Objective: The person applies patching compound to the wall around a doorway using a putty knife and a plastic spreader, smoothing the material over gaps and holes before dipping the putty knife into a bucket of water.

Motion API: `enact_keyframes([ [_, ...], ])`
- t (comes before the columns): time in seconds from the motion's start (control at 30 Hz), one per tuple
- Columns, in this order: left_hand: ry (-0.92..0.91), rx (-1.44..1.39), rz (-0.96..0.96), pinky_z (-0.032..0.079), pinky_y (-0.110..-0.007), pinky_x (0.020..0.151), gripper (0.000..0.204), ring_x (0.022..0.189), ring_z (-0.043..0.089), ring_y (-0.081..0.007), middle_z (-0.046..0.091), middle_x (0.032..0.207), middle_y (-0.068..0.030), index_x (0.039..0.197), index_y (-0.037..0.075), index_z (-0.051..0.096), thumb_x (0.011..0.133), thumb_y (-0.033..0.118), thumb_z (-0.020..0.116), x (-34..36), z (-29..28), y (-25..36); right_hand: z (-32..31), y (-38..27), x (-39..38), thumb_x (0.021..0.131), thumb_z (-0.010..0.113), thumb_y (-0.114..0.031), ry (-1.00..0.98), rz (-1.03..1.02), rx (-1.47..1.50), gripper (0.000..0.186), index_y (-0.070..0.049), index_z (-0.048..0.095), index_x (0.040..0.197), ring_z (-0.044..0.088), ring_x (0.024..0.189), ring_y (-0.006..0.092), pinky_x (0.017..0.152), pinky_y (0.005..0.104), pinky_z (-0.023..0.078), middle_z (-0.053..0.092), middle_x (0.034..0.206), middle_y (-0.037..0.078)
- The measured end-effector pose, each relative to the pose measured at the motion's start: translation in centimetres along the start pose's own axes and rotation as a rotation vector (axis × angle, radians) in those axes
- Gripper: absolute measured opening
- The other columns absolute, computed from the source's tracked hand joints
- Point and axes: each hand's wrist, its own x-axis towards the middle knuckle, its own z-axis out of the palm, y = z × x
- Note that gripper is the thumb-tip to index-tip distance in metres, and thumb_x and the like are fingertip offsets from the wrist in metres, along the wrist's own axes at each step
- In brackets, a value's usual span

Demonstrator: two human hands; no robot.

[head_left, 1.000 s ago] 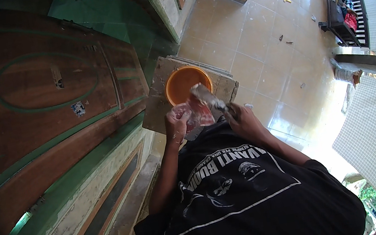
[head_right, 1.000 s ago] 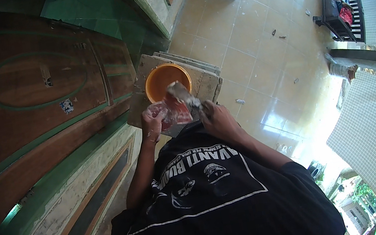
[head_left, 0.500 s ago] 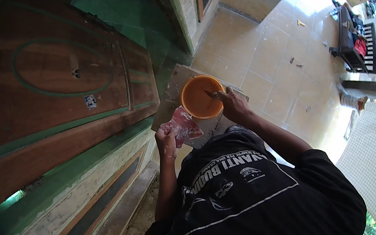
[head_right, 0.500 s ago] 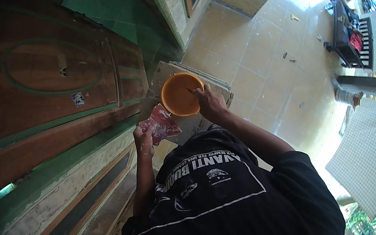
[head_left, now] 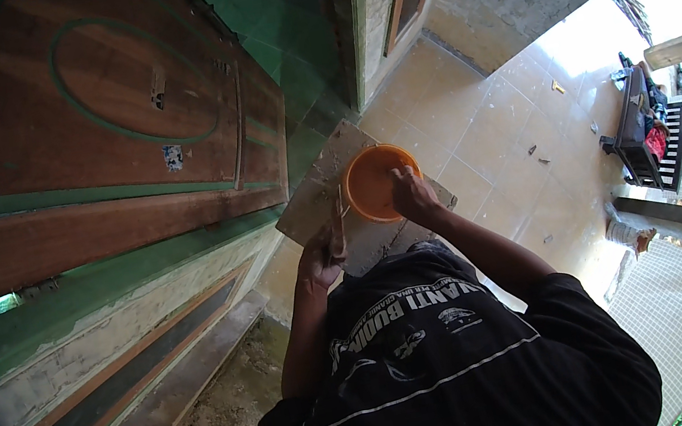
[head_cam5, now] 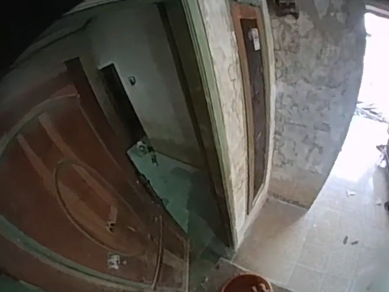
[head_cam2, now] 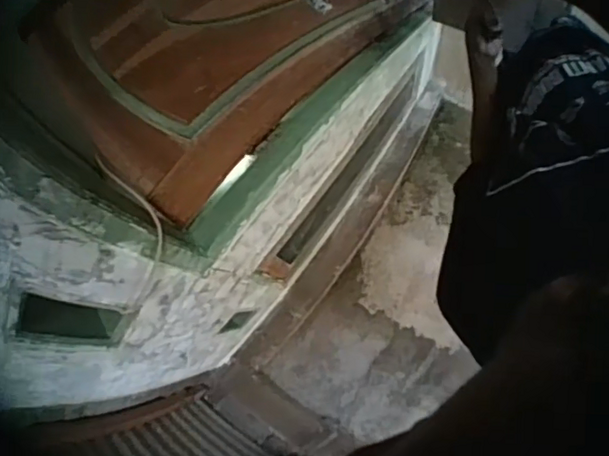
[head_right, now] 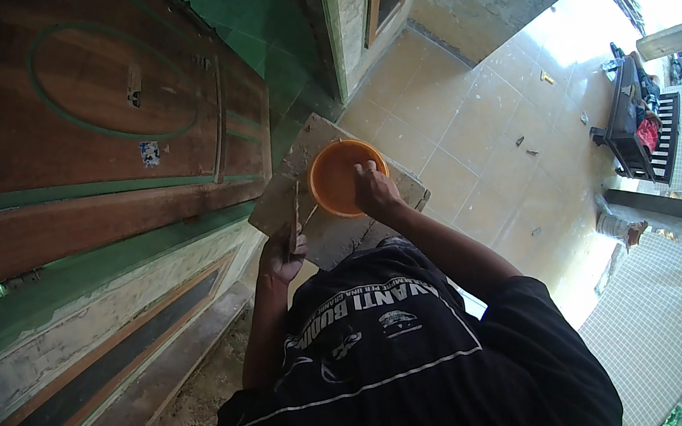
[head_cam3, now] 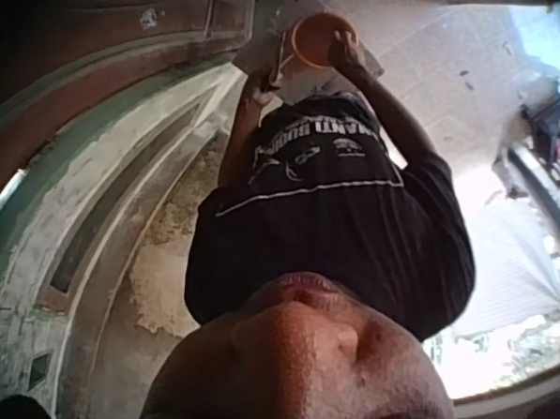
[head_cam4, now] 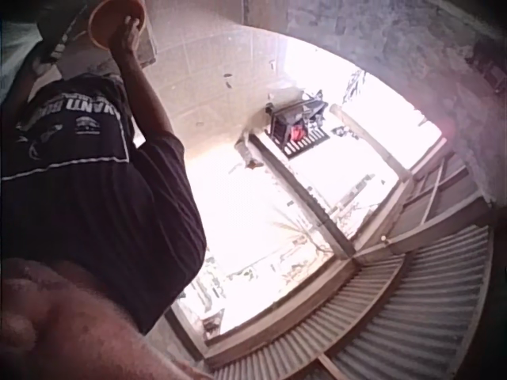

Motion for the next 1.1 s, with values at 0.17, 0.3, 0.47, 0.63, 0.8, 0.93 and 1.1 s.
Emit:
enact_keyframes([
  [0.17,0.292,0.223,0.113,0.041,-0.026,0.054,0.018,0.057,0.05,-0.0093,0.057,0.075,-0.0039,0.103,0.008,0.053,0.087,0.016,0.057,2.2,0.7,-1.2,-2.1,0.7,-1.7,0.085,0.049,-0.01,0.12,0.111,0.053,0.017,0.002,0.051,0.097,0.057,0.084,0.0443,0.073,0.0492,0.047,0.056,0.092,0.027],
  [0.3,0.58,0.967,0.492,0.047,-0.035,0.07,0.025,0.077,0.06,-0.021,0.06,0.086,-0.0111,0.102,0.002,0.052,0.08,0.01,0.059,3.9,-0.1,-1.9,-3.8,0.7,-3.3,0.087,0.051,-0.011,0.205,0.054,0.161,0.015,0.003,0.052,0.092,0.056,0.081,0.0444,0.07,0.0492,0.045,0.057,0.088,0.027],
  [0.47,0.742,1.449,0.488,0.048,-0.039,0.077,0.034,0.086,0.061,-0.0295,0.06,0.091,-0.0173,0.101,-0.002,0.051,0.072,0.012,0.062,3.5,-0.6,-1.1,-3.8,1.1,-4.6,0.089,0.049,-0.016,0.22,0.073,0.17,0.021,0.004,0.053,0.094,0.057,0.081,0.0437,0.07,0.0495,0.045,0.058,0.085,0.028],
  [0.63,0.764,1.139,0.555,0.048,-0.035,0.077,0.036,0.083,0.061,-0.0247,0.059,0.095,-0.0128,0.104,-0.002,0.051,0.073,0.01,0.062,2.2,-3.9,-0.6,-3.8,0.6,-3.5,0.088,0.051,-0.015,0.188,0.09,0.229,0.019,0.004,0.052,0.089,0.057,0.076,0.0445,0.064,0.0482,0.044,0.058,0.079,0.028],
  [0.8,0.697,0.773,0.483,0.05,-0.031,0.073,0.033,0.082,0.06,-0.0203,0.058,0.098,-0.0091,0.108,0.001,0.05,0.076,0.005,0.056,0.1,-2.2,0.2,-5.8,-1.3,-1.4,0.091,0.045,-0.022,-0.082,0.137,0.122,0.029,0.005,0.053,0.099,0.061,0.078,0.0403,0.066,0.0483,0.047,0.058,0.081,0.029],
  [0.93,0.66,0.592,0.501,0.052,-0.031,0.066,0.029,0.079,0.06,-0.019,0.058,0.094,-0.0082,0.106,0.003,0.051,0.078,0.003,0.054,-1.3,0.7,0.6,-2.1,0.8,0.7,0.089,0.046,-0.021,0.056,-0.087,-0.056,0.023,-0.001,0.05,0.102,0.061,0.072,0.0421,0.063,0.0489,0.048,0.059,0.075,0.025],
  [1.1,0.655,0.508,0.569,0.052,-0.03,0.063,0.026,0.077,0.061,-0.0178,0.058,0.09,-0.0069,0.104,0.004,0.053,0.079,0.005,0.056,-2.0,-0.4,-0.4,2.7,2.4,0.4,0.086,0.044,-0.017,-0.099,-0.075,-0.2,0.029,-0.006,0.043,0.113,0.062,0.072,0.0412,0.065,0.0513,0.049,0.06,0.075,0.023],
])
